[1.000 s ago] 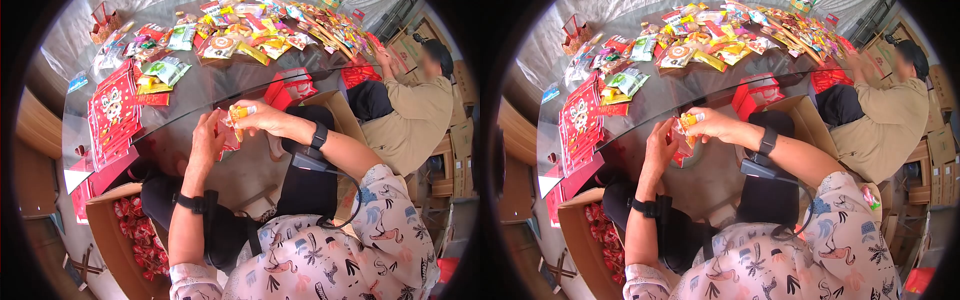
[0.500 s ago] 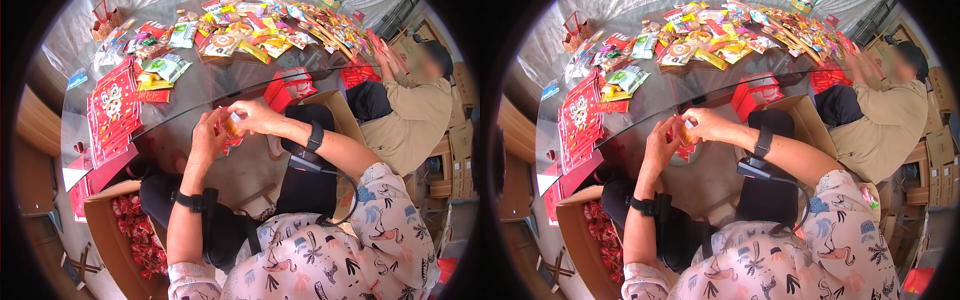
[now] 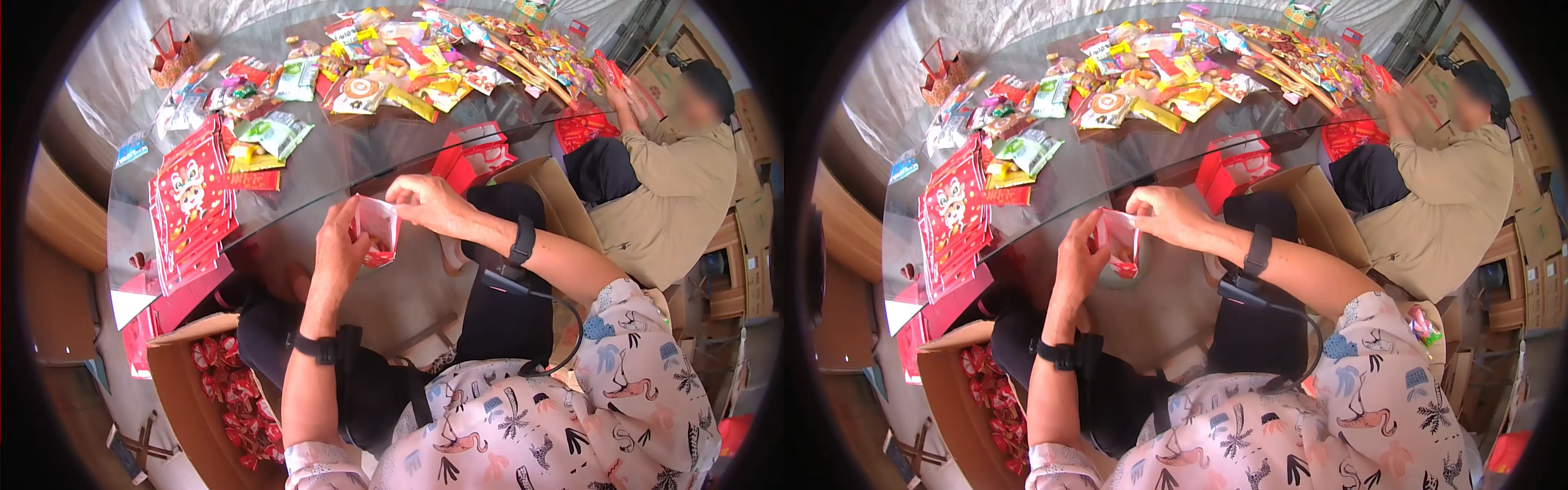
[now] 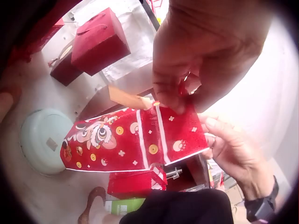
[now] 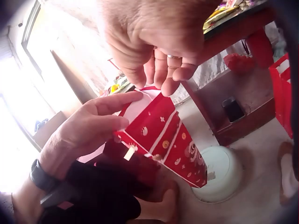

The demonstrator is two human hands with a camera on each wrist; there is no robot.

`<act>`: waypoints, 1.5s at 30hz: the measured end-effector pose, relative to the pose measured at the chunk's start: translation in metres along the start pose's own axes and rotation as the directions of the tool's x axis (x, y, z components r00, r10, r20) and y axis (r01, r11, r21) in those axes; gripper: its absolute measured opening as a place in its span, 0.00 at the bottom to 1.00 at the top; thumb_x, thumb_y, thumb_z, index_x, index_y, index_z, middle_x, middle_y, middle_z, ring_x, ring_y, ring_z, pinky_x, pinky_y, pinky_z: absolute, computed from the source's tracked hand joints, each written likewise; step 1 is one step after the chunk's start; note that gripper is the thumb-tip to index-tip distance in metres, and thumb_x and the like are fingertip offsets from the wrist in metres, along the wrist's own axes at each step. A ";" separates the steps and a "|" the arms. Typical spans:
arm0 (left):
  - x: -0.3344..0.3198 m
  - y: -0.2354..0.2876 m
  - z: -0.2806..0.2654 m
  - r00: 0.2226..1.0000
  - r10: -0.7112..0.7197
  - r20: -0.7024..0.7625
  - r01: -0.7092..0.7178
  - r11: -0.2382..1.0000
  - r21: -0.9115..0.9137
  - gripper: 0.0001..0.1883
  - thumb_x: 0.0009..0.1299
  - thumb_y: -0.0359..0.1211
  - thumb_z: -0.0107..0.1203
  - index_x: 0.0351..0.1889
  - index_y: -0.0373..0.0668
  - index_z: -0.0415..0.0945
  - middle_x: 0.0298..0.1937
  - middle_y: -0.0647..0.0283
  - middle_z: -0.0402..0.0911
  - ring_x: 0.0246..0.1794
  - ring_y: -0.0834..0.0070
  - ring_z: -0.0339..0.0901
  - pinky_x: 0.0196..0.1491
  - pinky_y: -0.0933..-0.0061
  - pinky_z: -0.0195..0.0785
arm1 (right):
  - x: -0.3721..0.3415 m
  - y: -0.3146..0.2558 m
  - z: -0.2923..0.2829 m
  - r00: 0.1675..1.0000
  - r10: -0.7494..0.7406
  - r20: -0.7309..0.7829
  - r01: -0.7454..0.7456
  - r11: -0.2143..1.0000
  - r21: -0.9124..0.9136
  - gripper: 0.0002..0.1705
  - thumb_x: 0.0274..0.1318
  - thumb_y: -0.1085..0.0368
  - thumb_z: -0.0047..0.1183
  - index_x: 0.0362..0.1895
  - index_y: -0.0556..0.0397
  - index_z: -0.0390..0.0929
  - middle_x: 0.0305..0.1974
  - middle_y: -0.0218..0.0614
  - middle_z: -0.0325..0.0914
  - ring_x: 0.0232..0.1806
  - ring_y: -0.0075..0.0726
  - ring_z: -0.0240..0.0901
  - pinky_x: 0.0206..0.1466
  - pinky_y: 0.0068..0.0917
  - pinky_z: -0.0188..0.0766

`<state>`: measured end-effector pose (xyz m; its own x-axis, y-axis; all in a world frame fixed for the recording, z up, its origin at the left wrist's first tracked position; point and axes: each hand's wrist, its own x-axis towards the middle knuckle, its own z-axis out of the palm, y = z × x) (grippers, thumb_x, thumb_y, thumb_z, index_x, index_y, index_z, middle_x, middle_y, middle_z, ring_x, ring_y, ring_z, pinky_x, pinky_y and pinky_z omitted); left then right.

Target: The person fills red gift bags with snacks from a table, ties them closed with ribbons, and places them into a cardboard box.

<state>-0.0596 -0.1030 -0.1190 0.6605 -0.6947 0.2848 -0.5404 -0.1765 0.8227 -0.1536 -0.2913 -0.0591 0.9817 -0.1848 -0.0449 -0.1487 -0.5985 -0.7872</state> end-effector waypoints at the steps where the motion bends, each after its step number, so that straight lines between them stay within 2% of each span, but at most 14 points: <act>1: -0.002 -0.003 0.003 1.000 0.000 -0.004 0.000 0.999 -0.036 0.30 0.58 0.24 0.57 0.63 0.37 0.71 0.48 0.53 0.77 0.38 0.63 0.78 0.44 0.70 0.73 | -0.001 0.003 0.000 0.999 -0.025 -0.023 0.025 0.999 -0.029 0.12 0.56 0.66 0.58 0.43 0.57 0.77 0.31 0.35 0.79 0.31 0.26 0.76 0.38 0.27 0.73; 4: -0.004 0.011 0.003 0.999 -0.042 0.031 0.043 0.999 -0.027 0.31 0.56 0.22 0.58 0.62 0.35 0.71 0.52 0.51 0.77 0.44 0.58 0.79 0.47 0.67 0.73 | 0.000 0.005 -0.003 0.997 -0.061 -0.044 0.057 0.993 -0.099 0.11 0.54 0.68 0.58 0.42 0.56 0.76 0.33 0.37 0.78 0.36 0.31 0.77 0.39 0.30 0.73; 7: -0.001 0.011 0.000 0.993 -0.101 0.053 0.103 0.994 -0.026 0.31 0.55 0.21 0.58 0.62 0.34 0.71 0.54 0.51 0.76 0.45 0.57 0.79 0.48 0.66 0.73 | 0.015 0.004 -0.011 0.948 -0.278 -0.157 0.259 0.957 -0.130 0.10 0.54 0.70 0.58 0.41 0.56 0.77 0.39 0.36 0.78 0.36 0.31 0.77 0.41 0.31 0.73; 8: -0.003 0.012 0.002 0.990 -0.119 0.078 0.122 0.992 -0.028 0.31 0.55 0.21 0.58 0.62 0.34 0.71 0.54 0.51 0.76 0.46 0.57 0.79 0.48 0.65 0.73 | 0.020 0.001 -0.018 0.974 -0.193 -0.116 0.169 0.968 -0.187 0.13 0.52 0.71 0.59 0.44 0.54 0.77 0.49 0.38 0.75 0.43 0.37 0.77 0.45 0.35 0.74; 11: -0.002 0.013 -0.002 0.986 -0.141 0.091 0.142 0.990 -0.004 0.31 0.55 0.21 0.58 0.61 0.33 0.71 0.54 0.51 0.76 0.46 0.56 0.79 0.48 0.65 0.74 | 0.044 0.002 -0.031 0.793 -0.580 -0.184 0.409 0.732 -0.545 0.18 0.49 0.72 0.61 0.48 0.53 0.77 0.58 0.41 0.70 0.52 0.44 0.74 0.53 0.38 0.73; 12: -0.001 0.013 -0.003 0.986 -0.144 0.089 0.144 0.990 0.008 0.31 0.55 0.21 0.58 0.61 0.33 0.71 0.54 0.51 0.77 0.46 0.56 0.79 0.48 0.65 0.74 | 0.051 -0.002 -0.037 0.809 -0.573 -0.131 0.378 0.677 -0.631 0.23 0.47 0.71 0.62 0.51 0.52 0.77 0.65 0.42 0.64 0.65 0.50 0.63 0.61 0.44 0.67; 16: -0.001 0.001 -0.004 0.995 -0.096 0.027 0.096 0.995 0.001 0.30 0.55 0.21 0.57 0.61 0.32 0.71 0.53 0.50 0.77 0.46 0.56 0.79 0.48 0.65 0.74 | 0.083 0.005 -0.044 0.853 -0.520 -0.049 0.268 0.516 -0.813 0.27 0.44 0.69 0.63 0.54 0.50 0.77 0.70 0.41 0.60 0.76 0.49 0.46 0.69 0.51 0.57; 20: 0.000 0.005 -0.007 0.992 -0.118 0.034 0.118 0.993 -0.003 0.30 0.56 0.21 0.56 0.60 0.32 0.72 0.52 0.50 0.77 0.45 0.56 0.78 0.48 0.65 0.73 | 0.113 0.021 -0.044 0.819 -0.574 0.017 0.276 0.367 -0.889 0.31 0.46 0.69 0.62 0.59 0.51 0.72 0.70 0.40 0.60 0.76 0.49 0.47 0.74 0.53 0.50; 29: 0.001 0.006 -0.010 0.993 -0.117 0.018 0.116 0.993 0.024 0.30 0.56 0.22 0.56 0.61 0.31 0.71 0.50 0.49 0.77 0.43 0.55 0.78 0.47 0.64 0.73 | 0.101 -0.015 -0.062 0.717 -0.584 -0.382 0.443 0.804 -0.397 0.26 0.55 0.74 0.50 0.60 0.57 0.73 0.61 0.43 0.70 0.60 0.42 0.70 0.59 0.30 0.70; 30: 0.000 0.006 -0.009 0.992 -0.123 0.010 0.122 0.992 0.012 0.30 0.56 0.23 0.57 0.61 0.31 0.71 0.49 0.49 0.77 0.43 0.55 0.78 0.47 0.64 0.73 | 0.082 -0.033 -0.065 0.785 -0.480 -0.390 0.425 0.877 -0.224 0.21 0.60 0.73 0.49 0.59 0.56 0.76 0.59 0.38 0.72 0.56 0.31 0.71 0.54 0.25 0.71; 33: 0.000 -0.001 -0.007 0.996 -0.079 -0.031 0.081 0.996 0.048 0.29 0.58 0.26 0.59 0.61 0.34 0.72 0.46 0.52 0.77 0.38 0.62 0.80 0.44 0.68 0.73 | 0.045 -0.041 -0.068 0.867 -0.414 -0.279 0.423 0.906 -0.030 0.19 0.64 0.72 0.47 0.57 0.56 0.77 0.56 0.35 0.73 0.51 0.24 0.70 0.50 0.23 0.72; 38: 0.001 0.003 -0.008 0.993 -0.108 0.042 0.102 0.988 0.117 0.29 0.59 0.27 0.58 0.61 0.34 0.72 0.45 0.53 0.77 0.37 0.62 0.79 0.43 0.67 0.72 | -0.013 -0.049 -0.066 0.985 -0.161 -0.058 0.164 0.985 0.058 0.16 0.64 0.72 0.44 0.52 0.59 0.80 0.48 0.31 0.77 0.40 0.21 0.73 0.46 0.22 0.73; 41: 0.001 0.009 -0.008 0.995 -0.096 0.019 0.095 0.994 0.048 0.29 0.59 0.27 0.58 0.61 0.34 0.71 0.46 0.53 0.77 0.37 0.62 0.78 0.44 0.66 0.72 | -0.028 -0.039 -0.054 0.988 -0.154 -0.028 0.154 0.988 -0.009 0.15 0.63 0.72 0.44 0.49 0.61 0.80 0.46 0.31 0.78 0.39 0.20 0.73 0.45 0.22 0.73; 45: 0.000 -0.006 0.003 0.998 -0.009 -0.065 0.014 0.996 0.084 0.28 0.59 0.26 0.57 0.61 0.34 0.71 0.48 0.51 0.77 0.42 0.56 0.78 0.48 0.64 0.71 | -0.032 -0.032 -0.040 0.966 -0.260 0.001 0.256 0.951 -0.175 0.13 0.58 0.73 0.48 0.46 0.63 0.80 0.42 0.39 0.80 0.42 0.34 0.77 0.48 0.29 0.73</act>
<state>-0.0586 -0.1039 -0.1253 0.6978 -0.6463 0.3088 -0.5728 -0.2446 0.7824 -0.1848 -0.2970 -0.0078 0.9868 -0.0223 0.1603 0.0889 -0.7529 -0.6521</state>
